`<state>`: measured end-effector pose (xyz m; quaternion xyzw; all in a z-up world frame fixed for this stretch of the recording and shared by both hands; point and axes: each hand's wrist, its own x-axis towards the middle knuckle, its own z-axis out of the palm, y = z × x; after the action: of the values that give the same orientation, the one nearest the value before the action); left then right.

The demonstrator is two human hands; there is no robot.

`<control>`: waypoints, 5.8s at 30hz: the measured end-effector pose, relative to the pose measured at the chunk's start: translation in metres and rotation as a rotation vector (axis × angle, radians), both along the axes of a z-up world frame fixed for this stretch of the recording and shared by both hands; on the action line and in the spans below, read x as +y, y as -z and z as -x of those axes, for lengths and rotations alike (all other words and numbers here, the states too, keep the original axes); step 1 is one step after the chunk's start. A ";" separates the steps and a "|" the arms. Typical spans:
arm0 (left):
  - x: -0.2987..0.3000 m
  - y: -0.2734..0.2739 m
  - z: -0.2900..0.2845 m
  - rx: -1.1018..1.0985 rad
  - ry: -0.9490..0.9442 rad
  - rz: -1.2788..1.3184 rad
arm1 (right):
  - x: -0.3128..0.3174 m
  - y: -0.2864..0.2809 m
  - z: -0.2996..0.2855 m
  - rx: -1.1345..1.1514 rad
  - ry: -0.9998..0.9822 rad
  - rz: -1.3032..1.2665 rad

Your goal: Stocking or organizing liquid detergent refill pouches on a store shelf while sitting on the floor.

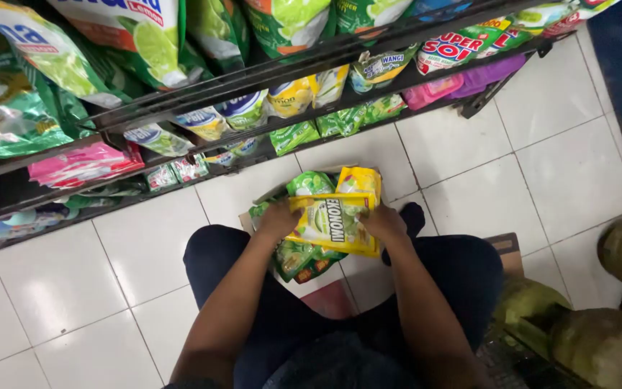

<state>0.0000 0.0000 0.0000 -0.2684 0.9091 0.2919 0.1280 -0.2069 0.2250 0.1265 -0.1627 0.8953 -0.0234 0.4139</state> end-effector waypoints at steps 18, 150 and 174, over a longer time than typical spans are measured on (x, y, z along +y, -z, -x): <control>-0.013 -0.052 0.023 -0.174 -0.108 -0.156 | 0.046 0.066 0.016 -0.462 0.234 0.382; -0.005 -0.713 0.366 0.866 0.256 1.069 | -0.036 -0.606 0.465 1.255 0.082 0.657; -0.006 -0.712 0.368 0.825 0.258 1.040 | -0.012 -0.613 0.483 0.923 0.169 0.919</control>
<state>-0.3679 -0.0057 0.7123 -0.0507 0.9303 -0.1228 -0.3417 -0.6899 0.2127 0.7395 -0.2453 0.8895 -0.3638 -0.1277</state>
